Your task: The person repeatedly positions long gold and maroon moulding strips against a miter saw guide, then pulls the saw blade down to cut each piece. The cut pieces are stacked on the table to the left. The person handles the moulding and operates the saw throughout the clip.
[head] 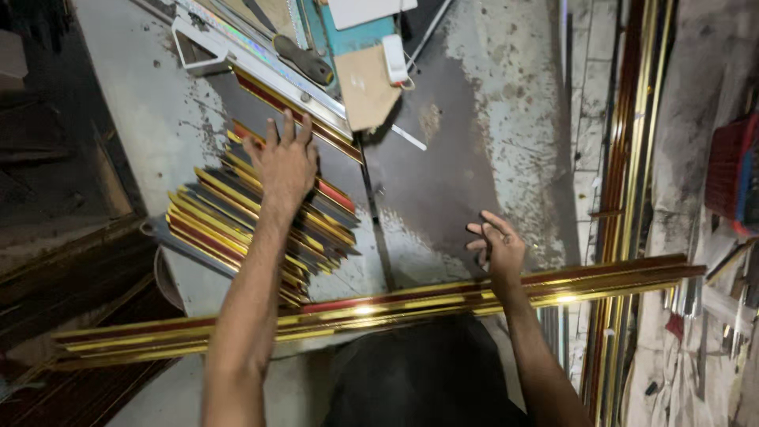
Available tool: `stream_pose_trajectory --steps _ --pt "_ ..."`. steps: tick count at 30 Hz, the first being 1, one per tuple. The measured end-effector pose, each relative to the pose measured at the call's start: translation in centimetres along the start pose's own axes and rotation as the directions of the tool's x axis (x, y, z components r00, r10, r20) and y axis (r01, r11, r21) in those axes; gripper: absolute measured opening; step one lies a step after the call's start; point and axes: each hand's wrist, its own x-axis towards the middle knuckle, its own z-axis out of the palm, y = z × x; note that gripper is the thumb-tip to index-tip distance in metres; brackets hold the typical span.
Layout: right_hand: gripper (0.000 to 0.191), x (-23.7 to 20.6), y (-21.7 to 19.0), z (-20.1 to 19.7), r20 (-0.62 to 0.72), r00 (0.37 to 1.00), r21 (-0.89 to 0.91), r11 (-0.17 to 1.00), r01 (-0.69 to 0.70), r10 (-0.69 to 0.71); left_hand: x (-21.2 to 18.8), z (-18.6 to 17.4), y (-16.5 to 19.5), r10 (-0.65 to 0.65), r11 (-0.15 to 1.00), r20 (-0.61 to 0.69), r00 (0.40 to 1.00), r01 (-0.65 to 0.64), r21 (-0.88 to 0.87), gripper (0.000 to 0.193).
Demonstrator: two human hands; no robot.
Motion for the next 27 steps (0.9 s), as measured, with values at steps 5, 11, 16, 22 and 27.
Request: stream_pose_trajectory --steps 5,11,16,22,27 --pt "0.034 -2.3 -1.9 -0.8 -0.033 0.969 -0.111 0.964 0.242 -0.247 -2.0 0.8 -1.1 0.175 0.983 -0.126 0.976 -0.167 0.077 0.068" --pt "0.043 -6.3 0.6 3.3 0.469 0.753 -0.636 0.415 0.650 -0.461 -4.9 -1.9 -0.3 0.107 0.994 0.021 0.994 -0.107 0.033 0.063" --pt "0.021 -6.7 9.0 2.4 0.553 0.691 -0.642 0.289 0.710 -0.466 -13.8 -2.9 -2.4 0.050 0.947 -0.343 0.938 -0.154 -0.282 0.048" --pt "0.030 -6.2 12.8 -9.2 -0.023 0.832 -0.584 0.683 0.438 -0.554 -34.7 -0.3 -7.3 -0.381 0.883 -0.249 0.890 0.272 -0.382 0.033" --pt "0.049 -11.6 10.1 -6.3 0.617 0.700 -0.724 0.089 0.684 -0.359 -42.1 3.0 -10.7 -0.282 0.951 0.016 0.959 0.277 0.134 0.057"
